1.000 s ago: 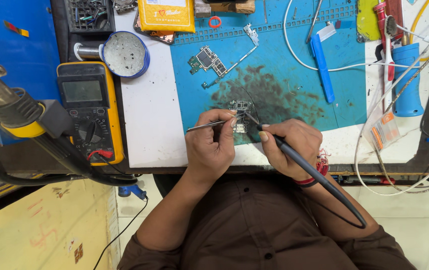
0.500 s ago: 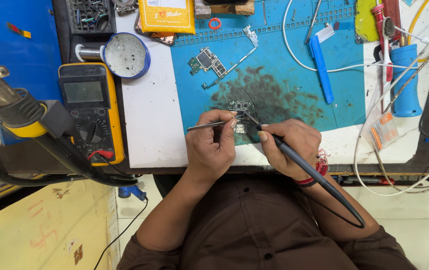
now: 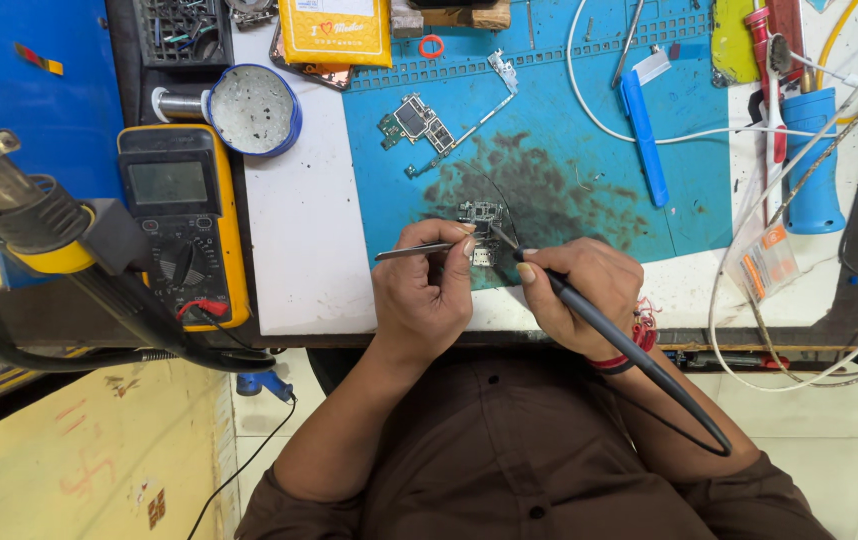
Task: The person solders components on a disassembled phone motherboard at a repair workbench, holding the board with tweezers in one hand and a soldering iron in the other, repeatedly touching the board's contacts and repositioning the board while working on it.
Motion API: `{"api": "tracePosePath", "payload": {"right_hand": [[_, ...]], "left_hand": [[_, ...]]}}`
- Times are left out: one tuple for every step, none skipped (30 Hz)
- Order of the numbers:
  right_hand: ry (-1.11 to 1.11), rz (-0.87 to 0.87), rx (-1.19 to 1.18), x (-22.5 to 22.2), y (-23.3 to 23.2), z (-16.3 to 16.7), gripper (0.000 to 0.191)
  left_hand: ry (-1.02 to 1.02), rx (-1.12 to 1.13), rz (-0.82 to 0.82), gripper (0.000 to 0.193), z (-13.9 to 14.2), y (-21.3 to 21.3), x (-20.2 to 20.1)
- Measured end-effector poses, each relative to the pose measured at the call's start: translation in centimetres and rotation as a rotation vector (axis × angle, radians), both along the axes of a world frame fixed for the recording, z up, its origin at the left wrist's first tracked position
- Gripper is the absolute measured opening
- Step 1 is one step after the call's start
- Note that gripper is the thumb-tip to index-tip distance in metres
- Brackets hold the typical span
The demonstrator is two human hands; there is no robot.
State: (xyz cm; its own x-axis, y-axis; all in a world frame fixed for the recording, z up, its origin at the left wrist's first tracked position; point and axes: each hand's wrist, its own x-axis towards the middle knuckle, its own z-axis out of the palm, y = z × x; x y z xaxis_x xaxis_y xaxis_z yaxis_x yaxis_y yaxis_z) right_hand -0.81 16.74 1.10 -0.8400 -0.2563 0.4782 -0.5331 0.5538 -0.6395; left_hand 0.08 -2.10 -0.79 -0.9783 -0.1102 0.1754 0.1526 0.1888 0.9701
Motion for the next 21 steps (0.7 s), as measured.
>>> {"api": "tracePosePath", "payload": {"right_hand": [[0.0,-0.004,0.003,0.04,-0.07,0.02,0.012],[0.003,0.0,0.0,0.07,-0.1,0.02,0.012],[0.006,0.003,-0.003,0.06,-0.11,0.02,0.013],[0.009,0.008,-0.006,0.05,-0.13,0.02,0.013],[0.009,0.009,-0.008,0.04,-0.14,0.01,0.013],[0.008,0.008,-0.01,0.05,-0.14,0.02,0.013],[0.008,0.007,-0.011,0.07,-0.12,0.02,0.013],[0.007,-0.001,-0.012,0.11,-0.11,0.05,0.013],[0.006,-0.009,-0.014,0.16,-0.09,0.06,0.013],[0.006,-0.016,-0.016,0.18,-0.1,0.07,0.013],[0.008,-0.011,-0.015,0.17,-0.11,0.04,0.013],[0.01,-0.007,-0.014,0.13,-0.13,0.0,0.013],[0.012,-0.003,-0.012,0.14,-0.15,-0.01,0.013],[0.014,-0.003,-0.011,0.14,-0.14,-0.02,0.013],[0.016,-0.003,-0.011,0.14,-0.14,-0.02,0.014],[0.018,-0.003,-0.01,0.15,-0.14,-0.02,0.014],[0.02,-0.003,-0.008,0.15,-0.13,0.0,0.014],[0.022,-0.004,-0.007,0.15,-0.13,0.04,0.014],[0.024,-0.004,-0.005,0.15,-0.14,0.08,0.014],[0.019,-0.01,-0.005,0.16,-0.14,0.11,0.014],[0.013,-0.015,-0.004,0.23,-0.19,0.2,0.013]], "left_hand": [[-0.002,0.0,0.001,0.013,-0.01,-0.07,0.0],[-0.003,0.0,0.001,0.013,-0.02,-0.08,0.02],[0.002,0.001,-0.001,0.013,-0.03,-0.08,0.03],[0.008,0.002,-0.001,0.013,-0.04,-0.09,0.05],[0.013,0.003,-0.001,0.013,-0.05,-0.09,0.06],[0.025,-0.001,-0.003,0.013,-0.07,-0.08,0.05],[0.038,-0.003,-0.005,0.013,-0.11,-0.08,0.02],[0.052,-0.006,-0.006,0.013,-0.13,-0.09,0.0],[0.044,-0.008,-0.005,0.013,-0.15,-0.1,-0.02],[0.036,-0.01,-0.003,0.012,-0.16,-0.11,-0.02],[0.027,-0.011,-0.002,0.012,-0.18,-0.1,-0.01],[0.025,-0.014,-0.001,0.012,-0.21,-0.11,-0.01],[0.023,-0.017,0.0,0.012,-0.22,-0.12,0.0],[0.021,-0.021,0.001,0.012,-0.24,-0.13,0.0],[0.024,-0.021,0.002,0.012,-0.27,-0.12,0.0],[0.028,-0.021,0.003,0.012,-0.3,-0.12,0.01],[0.031,-0.021,0.003,0.012,-0.32,-0.11,0.01],[0.036,-0.015,0.003,0.012,-0.33,-0.11,0.02],[0.042,-0.008,0.002,0.012,-0.34,-0.1,0.03],[0.047,-0.002,0.002,0.013,-0.36,-0.09,0.03],[0.045,-0.005,0.0,0.013,-0.31,-0.14,0.14]]}}
